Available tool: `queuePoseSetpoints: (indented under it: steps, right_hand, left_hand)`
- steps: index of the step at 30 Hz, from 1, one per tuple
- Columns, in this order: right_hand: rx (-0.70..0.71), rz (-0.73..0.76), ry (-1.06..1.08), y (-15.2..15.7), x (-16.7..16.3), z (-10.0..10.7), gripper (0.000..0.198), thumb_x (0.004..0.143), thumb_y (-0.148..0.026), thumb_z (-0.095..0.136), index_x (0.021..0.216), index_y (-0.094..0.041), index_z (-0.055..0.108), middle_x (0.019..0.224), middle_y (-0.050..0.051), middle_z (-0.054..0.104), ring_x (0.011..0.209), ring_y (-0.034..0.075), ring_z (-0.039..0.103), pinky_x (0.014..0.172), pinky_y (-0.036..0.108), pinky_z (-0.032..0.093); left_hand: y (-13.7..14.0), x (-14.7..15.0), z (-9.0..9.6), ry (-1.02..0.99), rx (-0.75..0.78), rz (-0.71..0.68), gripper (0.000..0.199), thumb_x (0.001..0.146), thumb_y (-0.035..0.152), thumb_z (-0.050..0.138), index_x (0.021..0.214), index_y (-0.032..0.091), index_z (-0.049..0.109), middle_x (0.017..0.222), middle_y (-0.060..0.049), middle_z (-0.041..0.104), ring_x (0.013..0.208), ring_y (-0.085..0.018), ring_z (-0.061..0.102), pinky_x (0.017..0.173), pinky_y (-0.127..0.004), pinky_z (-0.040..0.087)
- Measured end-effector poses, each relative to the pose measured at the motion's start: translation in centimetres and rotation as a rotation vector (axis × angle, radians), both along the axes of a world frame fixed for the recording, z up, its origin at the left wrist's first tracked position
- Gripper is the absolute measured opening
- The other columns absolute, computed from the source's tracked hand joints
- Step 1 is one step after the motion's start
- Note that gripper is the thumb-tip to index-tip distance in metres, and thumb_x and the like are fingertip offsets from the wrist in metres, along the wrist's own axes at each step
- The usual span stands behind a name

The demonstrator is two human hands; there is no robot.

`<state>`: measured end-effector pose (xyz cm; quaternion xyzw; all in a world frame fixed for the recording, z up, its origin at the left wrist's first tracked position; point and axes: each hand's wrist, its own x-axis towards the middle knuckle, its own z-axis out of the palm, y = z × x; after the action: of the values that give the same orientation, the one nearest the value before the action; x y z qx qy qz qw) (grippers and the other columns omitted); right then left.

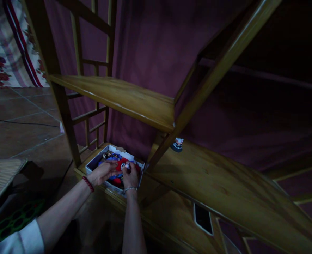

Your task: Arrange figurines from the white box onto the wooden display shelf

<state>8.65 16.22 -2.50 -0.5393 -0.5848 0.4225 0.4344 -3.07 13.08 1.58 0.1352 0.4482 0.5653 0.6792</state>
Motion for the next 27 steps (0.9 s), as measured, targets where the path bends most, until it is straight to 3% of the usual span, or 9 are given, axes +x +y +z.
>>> queuePoseSetpoints:
  steps: [5, 11, 16, 19, 27]
  right_hand:
    - [0.059, 0.009, -0.094, -2.3, 0.3, 2.4, 0.023, 0.063, -0.031, 0.054, 0.084, -0.022, 0.061, 0.079, 0.002, 0.063, 0.069, 0.017, 0.059, 0.064, 0.028, 0.047]
    - [0.118, 0.077, -0.102, -6.8, 1.1, 7.5, 0.02, 0.063, -0.028, 0.056, 0.082, -0.026, 0.062, 0.072, -0.002, 0.063, 0.063, 0.016, 0.058, 0.062, 0.027, 0.046]
    - [0.117, 0.137, -0.103, -10.9, 2.5, 11.2, 0.02, 0.063, -0.027, 0.055, 0.082, -0.025, 0.063, 0.066, -0.003, 0.062, 0.06, 0.014, 0.056, 0.061, 0.025, 0.046]
    - [0.144, 0.174, -0.092, -13.2, 3.4, 12.9, 0.025, 0.065, -0.027, 0.054, 0.088, -0.023, 0.061, 0.072, -0.002, 0.063, 0.063, 0.013, 0.058, 0.062, 0.025, 0.047]
    - [0.114, 0.233, 0.067, -18.3, 5.5, 16.3, 0.027, 0.064, -0.024, 0.056, 0.09, -0.021, 0.06, 0.077, -0.001, 0.065, 0.065, 0.013, 0.061, 0.061, 0.025, 0.049]
  left_hand:
    - [-2.6, 0.5, 1.8, 0.025, 0.016, 0.048, 0.012, 0.075, 0.003, 0.051, 0.069, 0.014, 0.049, 0.06, 0.001, 0.054, 0.059, -0.008, 0.056, 0.074, -0.032, 0.051]
    - [-7.4, 0.5, 5.1, -0.014, 0.101, -0.03, 0.009, 0.074, 0.007, 0.056, 0.081, 0.012, 0.057, 0.077, -0.006, 0.062, 0.07, -0.012, 0.06, 0.075, -0.033, 0.051]
    - [-11.4, 1.3, 7.1, -0.055, 0.14, -0.055, 0.007, 0.072, 0.011, 0.06, 0.079, 0.011, 0.058, 0.071, -0.005, 0.063, 0.062, -0.011, 0.06, 0.075, -0.032, 0.052]
    - [-13.7, 2.0, 8.4, -0.066, 0.17, -0.05, 0.004, 0.074, 0.014, 0.059, 0.075, 0.011, 0.057, 0.064, -0.002, 0.062, 0.055, -0.009, 0.058, 0.071, -0.03, 0.053]
    - [-18.6, 3.8, 11.5, -0.061, 0.211, -0.098, 0.008, 0.075, 0.018, 0.058, 0.078, 0.011, 0.058, 0.067, -0.005, 0.065, 0.058, -0.011, 0.062, 0.051, -0.016, 0.048]
